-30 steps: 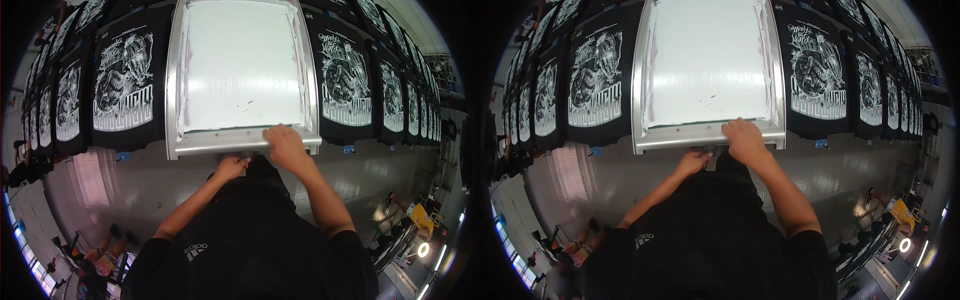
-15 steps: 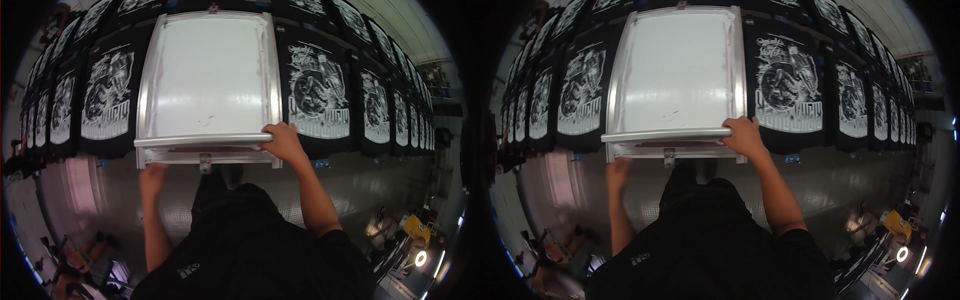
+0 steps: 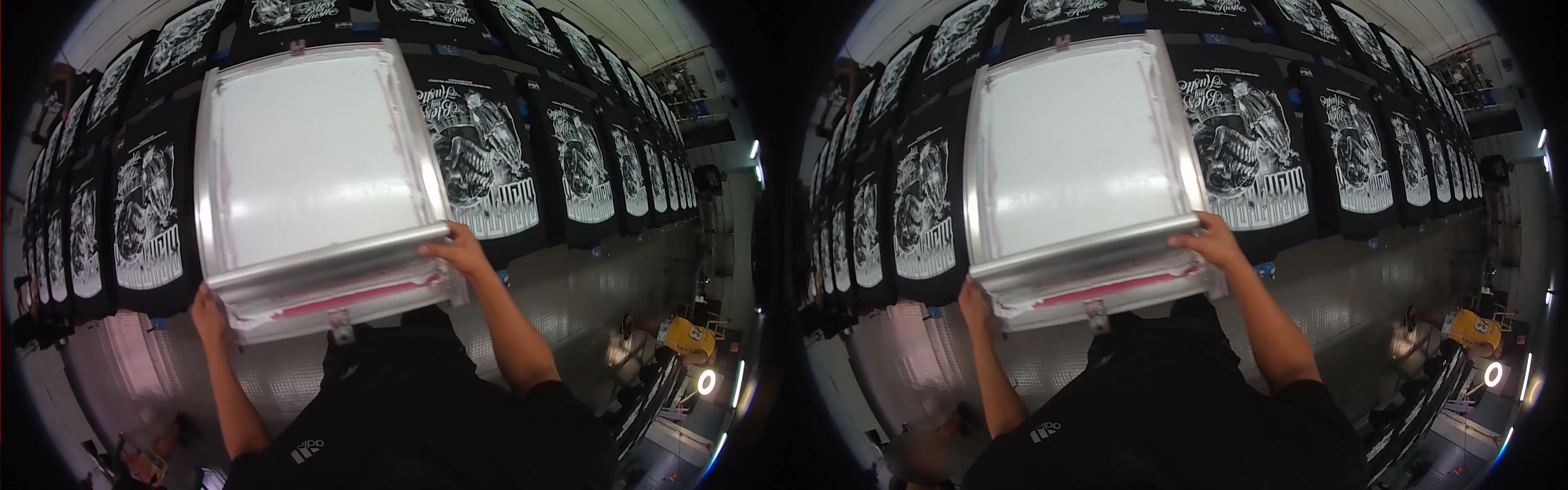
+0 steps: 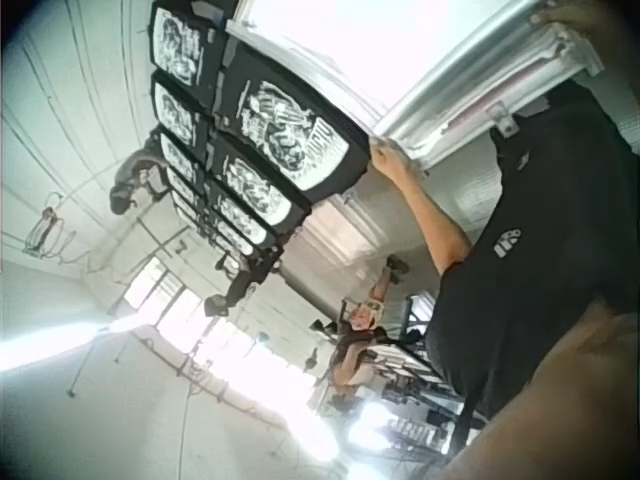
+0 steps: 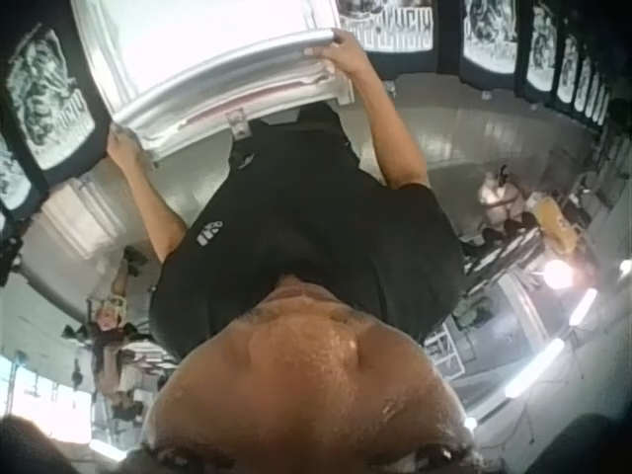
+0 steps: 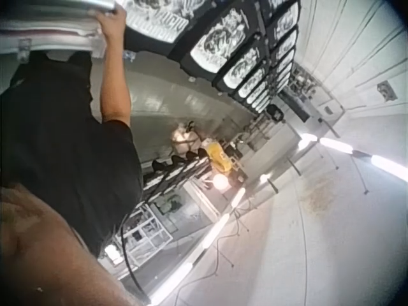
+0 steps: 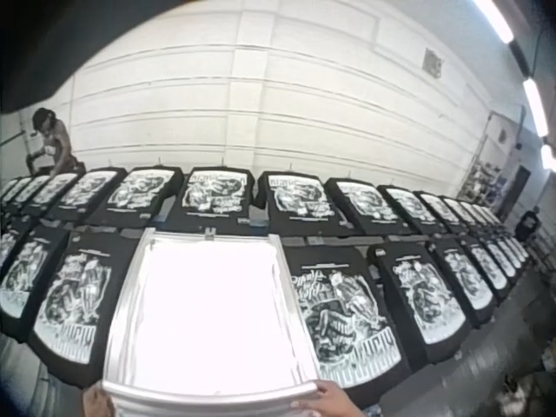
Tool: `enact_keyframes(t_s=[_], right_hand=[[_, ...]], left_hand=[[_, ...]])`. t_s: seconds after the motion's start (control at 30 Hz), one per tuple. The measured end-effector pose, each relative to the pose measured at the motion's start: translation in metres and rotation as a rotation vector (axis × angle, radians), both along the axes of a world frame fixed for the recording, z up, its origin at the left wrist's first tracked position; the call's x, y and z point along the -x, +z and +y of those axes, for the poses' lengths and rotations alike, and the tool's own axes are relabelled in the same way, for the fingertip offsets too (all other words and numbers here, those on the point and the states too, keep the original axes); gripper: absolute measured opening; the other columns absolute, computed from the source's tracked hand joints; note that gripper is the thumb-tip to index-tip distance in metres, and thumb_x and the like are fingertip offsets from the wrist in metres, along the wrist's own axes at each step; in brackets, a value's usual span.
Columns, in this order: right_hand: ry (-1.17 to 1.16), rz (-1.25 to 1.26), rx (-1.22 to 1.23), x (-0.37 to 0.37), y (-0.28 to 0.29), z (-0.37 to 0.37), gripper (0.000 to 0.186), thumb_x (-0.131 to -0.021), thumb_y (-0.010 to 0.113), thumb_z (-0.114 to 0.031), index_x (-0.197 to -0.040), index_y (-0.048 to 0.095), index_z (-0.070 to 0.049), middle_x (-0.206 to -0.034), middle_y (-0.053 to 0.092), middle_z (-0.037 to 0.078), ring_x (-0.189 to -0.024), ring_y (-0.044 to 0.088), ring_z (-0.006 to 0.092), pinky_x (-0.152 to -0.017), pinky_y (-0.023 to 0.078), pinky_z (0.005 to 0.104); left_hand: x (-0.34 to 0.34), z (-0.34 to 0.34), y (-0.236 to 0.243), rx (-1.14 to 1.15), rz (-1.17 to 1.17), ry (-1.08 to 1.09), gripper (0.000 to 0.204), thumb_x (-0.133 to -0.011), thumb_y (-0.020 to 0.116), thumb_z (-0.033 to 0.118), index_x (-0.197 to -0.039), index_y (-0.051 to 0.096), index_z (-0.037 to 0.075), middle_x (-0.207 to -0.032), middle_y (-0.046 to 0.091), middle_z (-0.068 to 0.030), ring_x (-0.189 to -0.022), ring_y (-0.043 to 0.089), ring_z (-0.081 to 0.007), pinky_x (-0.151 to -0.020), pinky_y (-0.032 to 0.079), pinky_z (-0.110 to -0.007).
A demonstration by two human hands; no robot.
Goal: Manually screen printing white ink onto black t-shirts using a squeegee and screen frame.
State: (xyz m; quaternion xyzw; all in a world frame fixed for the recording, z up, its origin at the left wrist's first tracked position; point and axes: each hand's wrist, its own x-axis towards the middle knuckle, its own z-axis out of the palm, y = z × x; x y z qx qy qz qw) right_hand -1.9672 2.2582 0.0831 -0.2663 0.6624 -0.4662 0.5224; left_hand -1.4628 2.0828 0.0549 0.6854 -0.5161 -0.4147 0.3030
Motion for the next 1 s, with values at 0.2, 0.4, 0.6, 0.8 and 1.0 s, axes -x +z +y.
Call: enact_keyframes(t_s=[0.2, 0.4, 0.6, 0.8, 1.0], right_hand=[[-0.071, 0.069, 0.023, 0.155, 0.011, 0.098, 0.035, -0.069, 0.082, -0.001, -0.101, 0.067, 0.002, -0.091, 0.071, 0.008, -0.086, 0.066, 0.0150, -0.080, 0.053, 0.0305], [-0.099, 0.024, 0.038, 0.298, -0.002, 0.171, 0.034, -0.068, 0.081, 0.000, -0.099, 0.067, 0.002, -0.089, 0.070, 0.006, -0.083, 0.065, 0.0148, -0.078, 0.053, 0.0296], [-0.079, 0.005, 0.046, 0.354, -0.020, 0.177, 0.036, -0.069, 0.082, -0.003, -0.101, 0.067, 0.001, -0.091, 0.070, 0.007, -0.084, 0.065, 0.0145, -0.080, 0.052, 0.0287], [-0.068, 0.164, -0.039, 0.381, -0.046, 0.166, 0.046, -0.066, 0.086, -0.011, -0.107, 0.068, 0.001, -0.097, 0.071, 0.009, -0.090, 0.066, 0.0177, -0.084, 0.052, 0.0319], [-0.012, 0.043, 0.034, 0.377, -0.059, 0.162, 0.040, -0.070, 0.085, -0.006, -0.105, 0.067, 0.002, -0.098, 0.070, 0.010, -0.090, 0.067, 0.0179, -0.084, 0.052, 0.0306]], left_hand=[[0.175, 0.083, -0.030, 0.026, 0.074, -0.064, 0.044, -0.102, 0.052, 0.031, -0.125, 0.059, -0.006, -0.111, 0.068, -0.0136, -0.105, 0.060, -0.0177, -0.095, 0.044, -0.030], [0.334, 0.144, -0.023, 0.068, 0.107, -0.121, 0.045, -0.101, 0.054, 0.035, -0.123, 0.061, -0.004, -0.110, 0.069, -0.0136, -0.103, 0.060, -0.0159, -0.092, 0.045, -0.030], [0.381, 0.164, -0.020, 0.087, 0.063, -0.070, 0.047, -0.101, 0.055, 0.037, -0.123, 0.062, -0.004, -0.107, 0.070, -0.0124, -0.100, 0.061, -0.0143, -0.090, 0.046, -0.029], [0.389, 0.156, -0.035, 0.006, -0.021, -0.056, 0.054, -0.100, 0.055, 0.041, -0.127, 0.058, -0.005, -0.116, 0.067, -0.0155, -0.107, 0.061, -0.0195, -0.094, 0.046, -0.030], [0.392, 0.149, -0.059, 0.020, 0.110, -0.020, 0.055, -0.100, 0.054, 0.043, -0.127, 0.059, -0.005, -0.114, 0.067, -0.0113, -0.104, 0.059, -0.0152, -0.093, 0.044, -0.028]])
